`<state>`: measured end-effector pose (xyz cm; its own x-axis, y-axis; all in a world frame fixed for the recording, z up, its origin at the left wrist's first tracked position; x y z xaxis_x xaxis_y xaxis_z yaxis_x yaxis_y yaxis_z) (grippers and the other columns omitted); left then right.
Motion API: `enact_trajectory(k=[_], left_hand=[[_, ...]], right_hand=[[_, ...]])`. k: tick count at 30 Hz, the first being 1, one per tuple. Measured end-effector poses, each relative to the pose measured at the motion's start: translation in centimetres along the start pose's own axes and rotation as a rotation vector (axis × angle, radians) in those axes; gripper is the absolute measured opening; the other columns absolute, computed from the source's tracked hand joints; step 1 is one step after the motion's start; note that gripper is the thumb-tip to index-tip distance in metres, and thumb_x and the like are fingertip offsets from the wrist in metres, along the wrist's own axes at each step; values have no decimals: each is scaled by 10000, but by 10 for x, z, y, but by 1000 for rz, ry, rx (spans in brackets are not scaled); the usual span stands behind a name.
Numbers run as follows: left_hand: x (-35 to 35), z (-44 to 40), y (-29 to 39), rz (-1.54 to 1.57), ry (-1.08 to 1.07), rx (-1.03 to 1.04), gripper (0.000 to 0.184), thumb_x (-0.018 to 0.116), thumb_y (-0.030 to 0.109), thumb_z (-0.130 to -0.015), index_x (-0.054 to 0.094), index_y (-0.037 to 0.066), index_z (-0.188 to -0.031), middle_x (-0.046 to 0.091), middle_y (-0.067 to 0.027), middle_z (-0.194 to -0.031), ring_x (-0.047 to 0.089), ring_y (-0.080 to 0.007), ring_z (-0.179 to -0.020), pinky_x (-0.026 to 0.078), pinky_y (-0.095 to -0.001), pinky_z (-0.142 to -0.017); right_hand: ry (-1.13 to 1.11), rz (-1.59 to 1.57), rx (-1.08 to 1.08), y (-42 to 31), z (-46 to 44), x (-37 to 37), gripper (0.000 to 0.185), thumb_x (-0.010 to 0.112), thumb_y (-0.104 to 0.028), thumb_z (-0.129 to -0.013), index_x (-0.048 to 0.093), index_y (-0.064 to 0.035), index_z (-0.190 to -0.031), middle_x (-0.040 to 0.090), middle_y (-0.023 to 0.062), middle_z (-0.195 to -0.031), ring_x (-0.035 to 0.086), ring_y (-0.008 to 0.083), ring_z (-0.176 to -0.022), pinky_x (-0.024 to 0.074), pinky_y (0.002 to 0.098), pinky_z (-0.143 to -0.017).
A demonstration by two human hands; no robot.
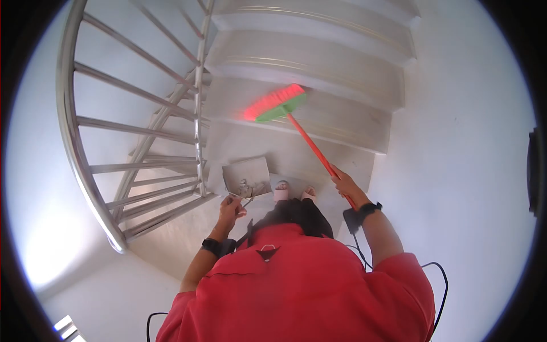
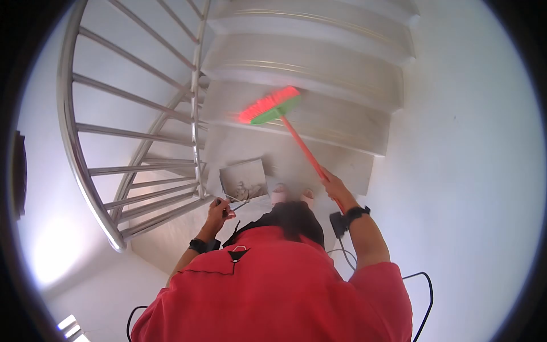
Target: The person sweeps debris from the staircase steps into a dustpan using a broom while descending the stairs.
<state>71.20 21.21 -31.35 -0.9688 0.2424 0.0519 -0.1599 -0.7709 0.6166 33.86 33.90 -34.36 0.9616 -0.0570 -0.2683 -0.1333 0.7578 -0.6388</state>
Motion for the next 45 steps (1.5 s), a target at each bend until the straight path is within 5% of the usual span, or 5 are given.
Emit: enact_trajectory(k=[11,19,28,35,45], left_hand=[[71,-5,-9,-92,-166,29,209,535,202,-807,398,105,-682,438,-27,-542,499,-150,-486,510,-361,-533],[159,-2,-17,-216,-285,37,190,544,174,-790,427,70,-681,436,-26,-535,499,-150,-465,455,-265,-452],[202,-12,-48,-335,-396,37,192,533,207,-808,419,82,-716,449,-27,-547,518,-156,-496,504,-343,-509],[197,0,-50,-310,-382,42,195,533,212,-809,430,69,-726,453,-25,-562,525,-156,-509,505,-343,-509],[181,13,-46,-120,-62,111,246,588,206,-780,431,50,-674,452,-23,-521,502,-121,-454,465,-247,-462]], right_hand=[[372,-381,273,153,114,-106,471,400,-194,-852,276,-268,-1301,393,33,-512,389,125,-362,377,281,-323],[330,-522,308,217,167,-52,490,407,-211,-877,210,-281,-1321,418,49,-530,402,133,-380,386,283,-318],[313,-568,382,201,258,-23,477,401,-203,-868,248,-273,-1315,384,1,-530,379,92,-399,368,248,-348],[328,-499,275,190,216,-62,487,411,-218,-861,242,-255,-1316,403,6,-549,389,99,-422,381,256,-361],[-12,-33,271,132,178,-89,531,400,-133,-842,217,-230,-1331,399,1,-564,382,88,-421,380,253,-375]])
Point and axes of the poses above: each hand's wrist, its own z-axis away from the middle knuckle, its own x-axis out of the palm, y = z × x, the point moved 7 cm from there along -z, towards the middle knuckle
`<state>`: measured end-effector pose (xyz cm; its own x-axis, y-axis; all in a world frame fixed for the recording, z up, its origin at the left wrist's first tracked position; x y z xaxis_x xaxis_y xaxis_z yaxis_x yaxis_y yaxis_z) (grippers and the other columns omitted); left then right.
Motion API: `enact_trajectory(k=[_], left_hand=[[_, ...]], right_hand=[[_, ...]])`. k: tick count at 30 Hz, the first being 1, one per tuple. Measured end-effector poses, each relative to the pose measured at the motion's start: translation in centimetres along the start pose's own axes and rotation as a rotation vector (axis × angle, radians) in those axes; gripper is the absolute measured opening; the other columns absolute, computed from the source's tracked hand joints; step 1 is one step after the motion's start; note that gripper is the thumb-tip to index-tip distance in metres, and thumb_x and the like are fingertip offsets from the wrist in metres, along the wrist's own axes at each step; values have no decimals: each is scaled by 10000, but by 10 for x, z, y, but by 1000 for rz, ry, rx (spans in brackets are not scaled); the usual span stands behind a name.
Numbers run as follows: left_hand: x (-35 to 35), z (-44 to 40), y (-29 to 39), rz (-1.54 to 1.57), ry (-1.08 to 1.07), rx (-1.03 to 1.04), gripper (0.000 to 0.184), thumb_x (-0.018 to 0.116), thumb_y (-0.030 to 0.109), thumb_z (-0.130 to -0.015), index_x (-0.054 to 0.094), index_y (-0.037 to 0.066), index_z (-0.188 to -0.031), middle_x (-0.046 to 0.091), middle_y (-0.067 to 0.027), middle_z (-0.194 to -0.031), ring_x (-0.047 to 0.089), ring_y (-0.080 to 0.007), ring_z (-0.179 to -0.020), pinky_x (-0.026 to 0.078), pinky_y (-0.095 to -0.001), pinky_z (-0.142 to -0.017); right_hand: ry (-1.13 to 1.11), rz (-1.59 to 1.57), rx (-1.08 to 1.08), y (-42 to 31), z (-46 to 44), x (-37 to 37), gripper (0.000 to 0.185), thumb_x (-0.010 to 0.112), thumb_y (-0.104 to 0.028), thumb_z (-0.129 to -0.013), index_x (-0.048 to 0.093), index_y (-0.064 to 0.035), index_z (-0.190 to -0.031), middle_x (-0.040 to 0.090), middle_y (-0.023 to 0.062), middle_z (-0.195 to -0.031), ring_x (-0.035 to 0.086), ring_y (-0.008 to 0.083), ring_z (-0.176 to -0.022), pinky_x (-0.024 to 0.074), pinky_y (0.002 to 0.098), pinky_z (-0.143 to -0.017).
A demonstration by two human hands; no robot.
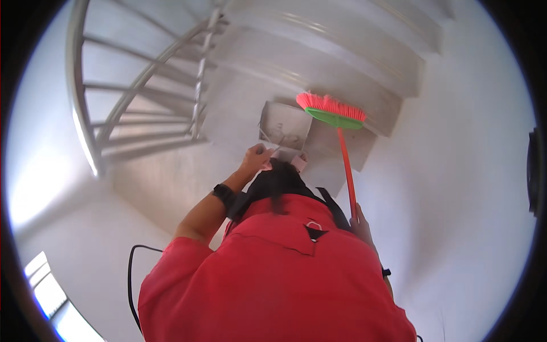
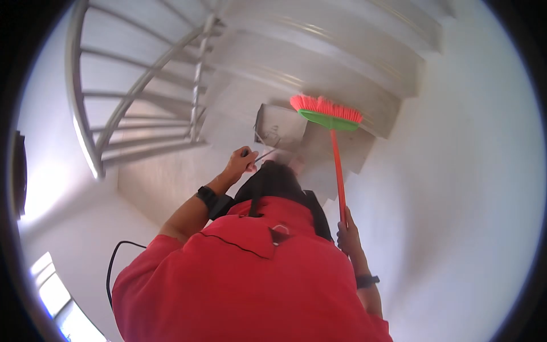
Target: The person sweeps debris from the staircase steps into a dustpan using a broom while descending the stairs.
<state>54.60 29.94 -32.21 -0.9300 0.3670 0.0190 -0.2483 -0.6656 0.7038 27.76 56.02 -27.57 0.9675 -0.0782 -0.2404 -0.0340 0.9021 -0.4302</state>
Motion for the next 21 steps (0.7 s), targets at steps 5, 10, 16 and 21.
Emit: enact_trajectory(k=[5,10,16,21], left_hand=[[-48,11,-25,95,220,54,281,563,274,-799,446,62,-659,439,-10,-530,493,-108,-457,465,-238,-464],[-81,39,-31,241,579,-111,327,509,370,-822,465,82,-673,401,9,-518,467,-88,-448,474,-241,-475],[-26,63,-71,304,872,-34,327,499,384,-828,437,109,-662,351,38,-512,355,-65,-422,416,-232,-458],[-2,76,-78,460,1113,-146,311,505,371,-828,417,123,-663,334,45,-503,328,-61,-412,373,-225,-433]], right_hand=[[-168,240,-296,-64,-43,-9,527,404,-121,-837,237,-222,-1326,398,-2,-571,371,76,-421,357,234,-365],[-382,286,-232,-154,-97,-5,537,416,-150,-834,225,-224,-1330,396,-3,-568,370,75,-419,345,222,-358],[-502,414,-274,-148,-180,-47,537,420,-160,-831,228,-215,-1329,485,44,-643,463,132,-483,415,268,-442],[-505,648,-575,-181,-241,-80,544,433,-169,-816,232,-192,-1321,547,213,-1005,552,330,-877,430,362,-769]])
Point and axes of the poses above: each hand's wrist, its own z-axis away from the middle knuckle, its own x-axis out of the palm, y = z × x, the point moved 7 cm from there along -z, towards the middle knuckle
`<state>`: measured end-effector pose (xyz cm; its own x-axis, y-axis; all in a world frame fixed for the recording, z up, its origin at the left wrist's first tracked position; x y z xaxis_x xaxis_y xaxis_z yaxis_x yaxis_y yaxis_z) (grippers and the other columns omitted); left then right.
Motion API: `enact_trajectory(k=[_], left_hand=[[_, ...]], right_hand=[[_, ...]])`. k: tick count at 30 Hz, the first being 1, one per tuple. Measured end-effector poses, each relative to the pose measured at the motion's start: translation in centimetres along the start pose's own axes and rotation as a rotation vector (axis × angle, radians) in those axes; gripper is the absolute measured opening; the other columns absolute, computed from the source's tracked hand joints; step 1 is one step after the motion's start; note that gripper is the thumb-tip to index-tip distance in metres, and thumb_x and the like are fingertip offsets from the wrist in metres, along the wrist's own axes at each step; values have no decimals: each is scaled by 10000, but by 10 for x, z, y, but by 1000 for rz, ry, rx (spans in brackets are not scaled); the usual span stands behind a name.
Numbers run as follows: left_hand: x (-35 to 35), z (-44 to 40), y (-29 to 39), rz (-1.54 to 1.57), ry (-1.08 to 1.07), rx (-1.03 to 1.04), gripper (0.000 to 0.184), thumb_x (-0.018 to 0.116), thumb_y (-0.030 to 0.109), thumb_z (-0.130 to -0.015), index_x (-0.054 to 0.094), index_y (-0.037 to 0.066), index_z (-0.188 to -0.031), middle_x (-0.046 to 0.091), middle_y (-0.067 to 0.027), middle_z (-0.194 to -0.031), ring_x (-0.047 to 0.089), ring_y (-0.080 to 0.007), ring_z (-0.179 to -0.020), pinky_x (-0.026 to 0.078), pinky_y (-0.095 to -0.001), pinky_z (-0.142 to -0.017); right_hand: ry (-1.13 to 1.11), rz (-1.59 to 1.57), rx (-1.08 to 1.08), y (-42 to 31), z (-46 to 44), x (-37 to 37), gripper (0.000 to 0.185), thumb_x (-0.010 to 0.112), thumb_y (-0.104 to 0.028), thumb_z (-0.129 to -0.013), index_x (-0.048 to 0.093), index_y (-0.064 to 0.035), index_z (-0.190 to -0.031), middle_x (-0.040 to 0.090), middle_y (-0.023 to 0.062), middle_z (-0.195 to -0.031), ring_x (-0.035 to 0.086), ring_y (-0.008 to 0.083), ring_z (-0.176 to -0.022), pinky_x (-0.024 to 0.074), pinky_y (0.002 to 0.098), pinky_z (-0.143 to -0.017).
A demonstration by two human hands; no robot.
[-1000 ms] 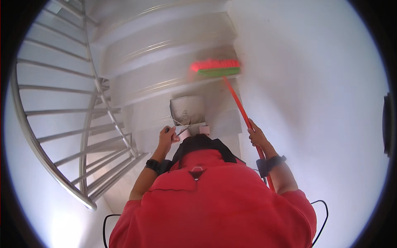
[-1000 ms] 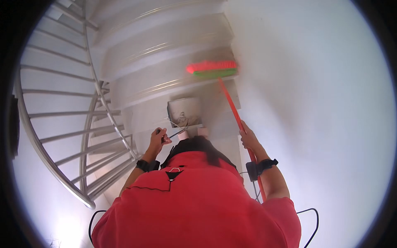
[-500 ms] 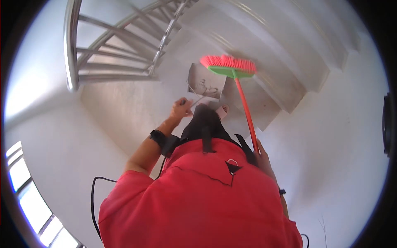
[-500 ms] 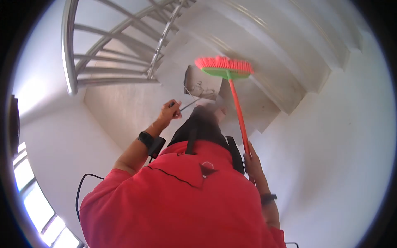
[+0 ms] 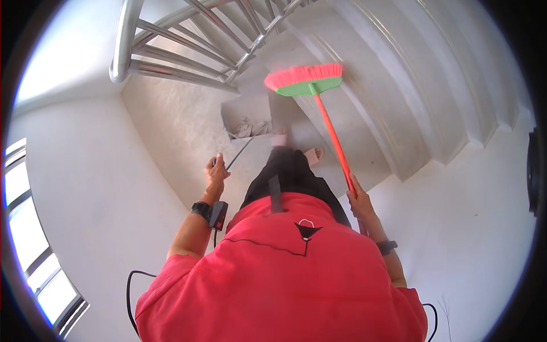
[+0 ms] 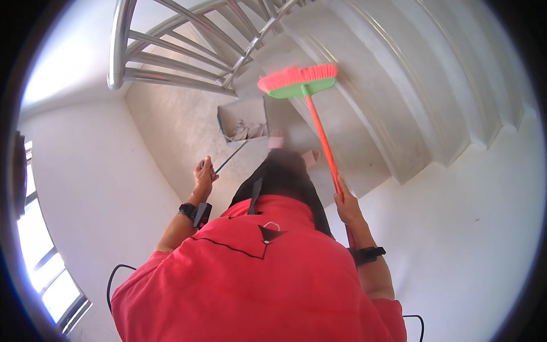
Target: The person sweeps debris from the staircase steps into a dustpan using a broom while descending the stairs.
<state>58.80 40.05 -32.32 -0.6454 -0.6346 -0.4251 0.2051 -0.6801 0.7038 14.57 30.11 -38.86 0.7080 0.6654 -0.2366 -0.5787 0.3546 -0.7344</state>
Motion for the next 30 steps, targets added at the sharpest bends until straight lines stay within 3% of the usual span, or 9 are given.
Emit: enact_trajectory(k=[3,9,10,13,15,19,22,28,30], left_hand=[[22,-11,11,45,29,-55,299,515,358,-823,410,127,-666,327,46,-494,326,-65,-408,360,-225,-429],[29,-76,23,75,28,-179,290,535,355,-791,402,138,-652,314,42,-479,322,-84,-405,354,-262,-430],[28,-83,20,98,42,-219,293,534,363,-787,401,141,-649,312,41,-478,322,-88,-406,355,-272,-432],[-5,-119,-6,125,64,-261,341,508,438,-785,401,147,-643,289,41,-460,309,-101,-387,350,-292,-421],[-16,-134,-16,121,94,-270,360,502,457,-787,400,147,-636,277,41,-450,299,-100,-377,345,-291,-412],[-32,-154,-28,150,39,-238,391,505,451,-792,397,131,-594,288,30,-454,300,-94,-358,310,-265,-367],[-32,-170,-42,116,-63,-173,376,505,430,-796,389,145,-580,269,41,-454,278,-87,-359,279,-251,-345],[-26,-163,-49,-65,-157,-89,360,497,400,-808,420,127,-587,318,52,-478,317,-56,-398,372,-230,-357],[-17,-161,-50,-129,-180,-34,367,501,408,-805,455,107,-601,342,46,-489,341,-63,-410,374,-232,-358]], right_hand=[[-89,-2,14,-9,-20,-29,551,440,-179,-807,235,-180,-1317,476,255,-1117,481,378,-1016,383,371,-858],[-66,142,-124,-37,-53,-17,544,427,-184,-800,241,-190,-1311,502,285,-1036,504,408,-945,406,411,-819],[-76,190,-81,-37,-61,-12,540,430,-193,-805,237,-188,-1309,530,294,-952,514,428,-895,405,445,-793],[-119,339,31,-56,-84,23,513,408,-196,-826,242,-151,-1309,486,255,-1085,492,397,-966,401,408,-831],[-56,354,-64,-64,-113,33,501,410,-184,-830,252,-152,-1304,490,255,-1071,495,398,-953,406,421,-814],[18,319,-274,-99,-167,45,479,413,-151,-836,273,-150,-1295,500,245,-1065,499,395,-946,408,429,-811],[158,421,-366,-107,-211,61,467,395,-151,-831,285,-182,-1284,569,238,-862,530,417,-796,413,473,-726],[165,465,-336,-139,-291,68,442,387,-194,-861,286,-213,-1291,526,210,-1063,522,365,-933,439,407,-772],[141,351,-149,-134,-301,73,435,384,-219,-868,288,-238,-1292,548,186,-1040,553,302,-861,464,381,-696]])
Point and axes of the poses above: each hand's wrist, its own z-axis away from the middle knuckle, its own x-axis out of the palm, y = z × x, the point moved 7 cm from there along -z, towards the middle knuckle
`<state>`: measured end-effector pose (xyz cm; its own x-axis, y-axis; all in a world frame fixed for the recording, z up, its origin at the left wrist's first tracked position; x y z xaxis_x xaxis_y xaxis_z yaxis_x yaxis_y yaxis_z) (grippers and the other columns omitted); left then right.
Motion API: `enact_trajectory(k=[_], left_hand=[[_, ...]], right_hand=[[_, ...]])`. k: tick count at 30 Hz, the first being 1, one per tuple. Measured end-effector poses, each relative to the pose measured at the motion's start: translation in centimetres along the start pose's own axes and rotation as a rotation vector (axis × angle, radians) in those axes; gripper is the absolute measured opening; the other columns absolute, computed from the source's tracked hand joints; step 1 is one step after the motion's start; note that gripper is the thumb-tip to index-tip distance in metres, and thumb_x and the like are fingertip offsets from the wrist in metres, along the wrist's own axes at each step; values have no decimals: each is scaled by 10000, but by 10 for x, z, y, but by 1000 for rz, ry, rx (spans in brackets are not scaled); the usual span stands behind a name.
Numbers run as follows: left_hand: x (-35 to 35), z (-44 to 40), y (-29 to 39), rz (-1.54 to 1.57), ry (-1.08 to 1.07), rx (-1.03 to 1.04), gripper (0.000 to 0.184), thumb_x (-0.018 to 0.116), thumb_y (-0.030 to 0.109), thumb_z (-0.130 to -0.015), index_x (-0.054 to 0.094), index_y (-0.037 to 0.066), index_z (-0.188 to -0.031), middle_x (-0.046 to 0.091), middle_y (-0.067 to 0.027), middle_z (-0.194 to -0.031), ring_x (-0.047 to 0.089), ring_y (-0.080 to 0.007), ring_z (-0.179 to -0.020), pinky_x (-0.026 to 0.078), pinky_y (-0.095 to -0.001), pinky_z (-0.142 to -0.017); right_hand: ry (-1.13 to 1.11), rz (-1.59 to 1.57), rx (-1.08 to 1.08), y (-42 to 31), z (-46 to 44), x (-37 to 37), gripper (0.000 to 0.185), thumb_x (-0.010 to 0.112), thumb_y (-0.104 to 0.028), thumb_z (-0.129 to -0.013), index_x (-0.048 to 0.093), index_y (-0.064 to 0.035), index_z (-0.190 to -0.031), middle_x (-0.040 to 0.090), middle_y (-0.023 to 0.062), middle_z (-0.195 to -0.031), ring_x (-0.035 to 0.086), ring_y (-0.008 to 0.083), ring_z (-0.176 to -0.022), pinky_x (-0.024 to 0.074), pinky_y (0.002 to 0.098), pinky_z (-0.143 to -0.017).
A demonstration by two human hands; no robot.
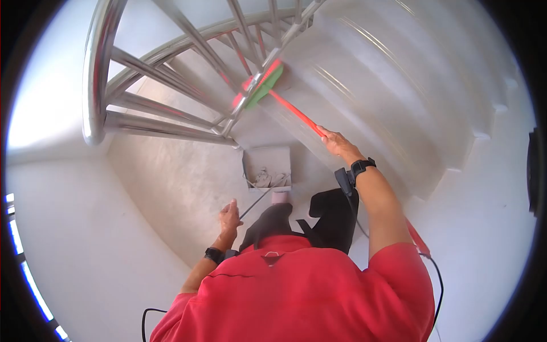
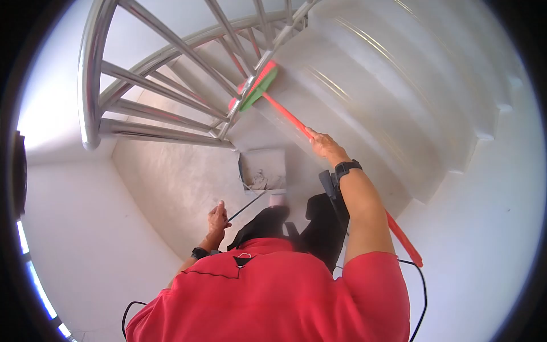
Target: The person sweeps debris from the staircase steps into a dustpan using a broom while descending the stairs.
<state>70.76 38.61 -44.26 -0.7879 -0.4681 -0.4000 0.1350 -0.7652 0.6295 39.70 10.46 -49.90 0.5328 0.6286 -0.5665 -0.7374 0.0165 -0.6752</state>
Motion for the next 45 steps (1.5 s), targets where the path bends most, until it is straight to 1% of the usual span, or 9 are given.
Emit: enact_trajectory(k=[4,10,17,24,27,29,34,40,45], left_hand=[[22,-1,3,-107,-62,136,411,515,441,-794,453,93,-584,359,30,-492,352,-71,-406,365,-225,-357],[29,0,16,-155,-152,226,426,531,421,-787,463,58,-576,357,13,-480,353,-81,-405,316,-244,-339],[21,-25,18,-210,-163,354,437,555,326,-777,432,-24,-546,311,-23,-460,276,-97,-464,239,-314,-409],[21,-23,32,-207,-190,350,418,559,322,-773,441,-16,-557,338,-25,-462,290,-102,-435,261,-307,-394],[23,-16,42,-193,-224,272,414,555,337,-776,441,0,-565,345,-22,-459,314,-109,-390,284,-299,-356],[24,-23,39,-237,-239,286,414,550,343,-779,438,3,-570,337,-22,-458,324,-112,-374,291,-296,-337],[37,-12,55,-327,-288,289,415,544,339,-779,431,6,-559,324,-19,-456,319,-112,-374,285,-296,-332],[54,-21,57,-508,-370,451,414,555,320,-762,447,-30,-569,322,-61,-460,302,-122,-458,284,-325,-427],[64,-16,60,-572,-436,476,405,556,310,-760,457,-38,-578,331,-65,-469,299,-117,-483,281,-322,-446]], right_hand=[[62,-210,-50,41,17,26,419,364,-221,-859,322,-238,-1276,498,166,-1136,480,294,-1048,385,371,-872],[42,-317,388,114,206,41,435,411,-229,-849,334,-252,-1277,546,101,-698,458,166,-437,403,307,-402],[121,-229,555,97,364,47,459,382,-193,-862,278,-251,-1305,396,28,-539,394,122,-396,369,267,-358],[74,-316,464,-7,317,40,462,411,-188,-846,292,-177,-1292,519,222,-1064,511,362,-973,411,378,-835],[276,-61,-10,1,229,49,452,395,-206,-857,289,-192,-1296,554,184,-1013,569,298,-862,451,352,-755],[125,-55,2,17,162,59,455,406,-210,-853,296,-166,-1291,430,187,-1206,442,334,-1085,345,358,-914],[270,-101,-37,17,134,45,445,413,-235,-852,319,-176,-1283,551,178,-1032,564,306,-869,440,354,-772],[288,-477,563,89,317,109,429,386,-236,-868,312,-272,-1289,408,30,-541,396,120,-403,361,268,-356],[299,-449,905,66,438,118,444,384,-197,-863,288,-241,-1295,586,180,-831,577,320,-748,455,367,-691]])
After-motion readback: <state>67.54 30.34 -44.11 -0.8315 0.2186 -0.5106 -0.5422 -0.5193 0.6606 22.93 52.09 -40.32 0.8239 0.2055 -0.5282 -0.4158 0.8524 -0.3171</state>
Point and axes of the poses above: each hand's wrist, its own z-axis away from the middle knuckle, its own x-axis out of the palm, y = z × x, the point moved 7 cm from there along -z, towards the middle knuckle
